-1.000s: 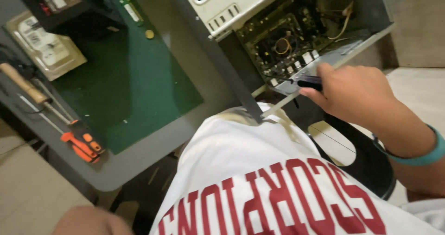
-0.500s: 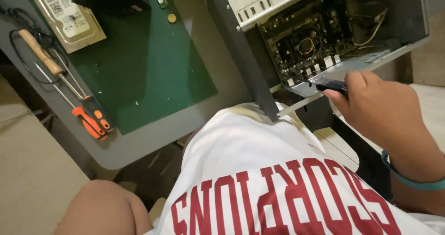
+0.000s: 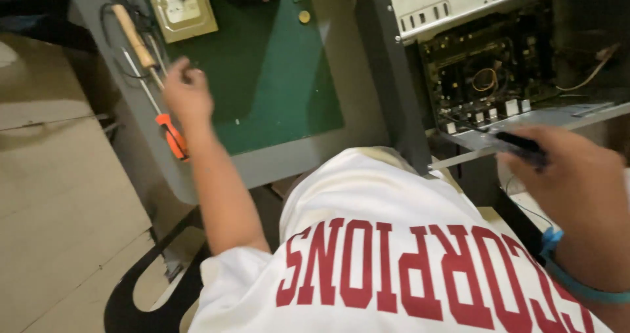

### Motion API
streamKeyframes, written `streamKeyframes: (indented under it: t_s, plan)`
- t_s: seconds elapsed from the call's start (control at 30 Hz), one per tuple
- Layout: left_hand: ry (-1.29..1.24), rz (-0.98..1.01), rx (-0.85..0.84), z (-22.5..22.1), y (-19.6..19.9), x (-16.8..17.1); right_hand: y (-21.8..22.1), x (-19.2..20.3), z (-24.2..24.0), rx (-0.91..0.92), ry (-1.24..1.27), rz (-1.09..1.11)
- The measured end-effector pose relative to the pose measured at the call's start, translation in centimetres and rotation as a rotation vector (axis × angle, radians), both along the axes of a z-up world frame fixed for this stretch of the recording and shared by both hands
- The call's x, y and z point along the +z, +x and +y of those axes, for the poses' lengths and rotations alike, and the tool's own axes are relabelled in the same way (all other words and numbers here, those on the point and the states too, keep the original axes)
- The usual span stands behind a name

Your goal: Reinstalling a motherboard into a computer case by positioning it and securing it with screws using a screwdriver.

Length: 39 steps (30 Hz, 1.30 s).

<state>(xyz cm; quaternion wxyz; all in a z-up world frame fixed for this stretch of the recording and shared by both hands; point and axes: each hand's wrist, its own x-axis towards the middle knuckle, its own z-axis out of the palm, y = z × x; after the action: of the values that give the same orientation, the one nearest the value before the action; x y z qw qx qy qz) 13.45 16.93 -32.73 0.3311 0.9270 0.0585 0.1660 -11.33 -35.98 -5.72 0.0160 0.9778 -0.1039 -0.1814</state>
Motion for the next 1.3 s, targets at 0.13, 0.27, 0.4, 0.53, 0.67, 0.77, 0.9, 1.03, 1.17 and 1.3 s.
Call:
streamKeyframes:
  t_s: [0.13, 0.27, 0.4, 0.53, 0.67, 0.77, 0.9, 1.03, 1.17, 1.3]
  plan:
    - [0.148, 0.254, 0.17, 1.2, -0.8, -7.3, -3.0, -0.2, -2.7, -0.109, 0.408, -0.145]
    - [0.212, 0.159, 0.283, 0.9, 0.0, -8.9, -5.3, 1.5, -4.2, -0.047, 0.399, -0.261]
    - [0.188, 0.142, 0.244, 1.4, 0.3, -8.2, -5.3, 3.1, -3.3, -0.123, 0.513, -0.351]
    - [0.2, 0.139, 0.222, 1.4, 0.2, -8.1, -3.7, 5.5, -2.1, -0.055, 0.42, -0.207]
    - [0.111, 0.124, 0.11, -0.4, -1.3, -7.6, -3.0, 7.7, 0.2, 0.002, 0.563, -0.434]
    - [-0.516, 0.395, -0.118, -9.9, -5.9, 3.4, -4.4, 4.2, 1.9, 0.039, 0.799, -0.939]
    - [-0.934, 0.645, -0.323, -18.9, -11.4, 16.1, -4.4, 1.1, 1.9, 0.213, 0.936, -1.156]
    - [-1.249, 0.764, -0.755, -21.9, -14.1, 18.2, -6.0, 1.9, 2.3, 0.128, 1.842, -1.045]
    - [-1.52, 0.708, -0.915, -23.5, -14.6, 18.6, -4.9, 3.4, 4.1, -0.019, 1.023, -1.284]
    - [-1.509, 0.745, -0.778, -24.0, -15.0, 17.9, -6.8, 2.2, 1.5, 0.113, 0.665, -1.237]
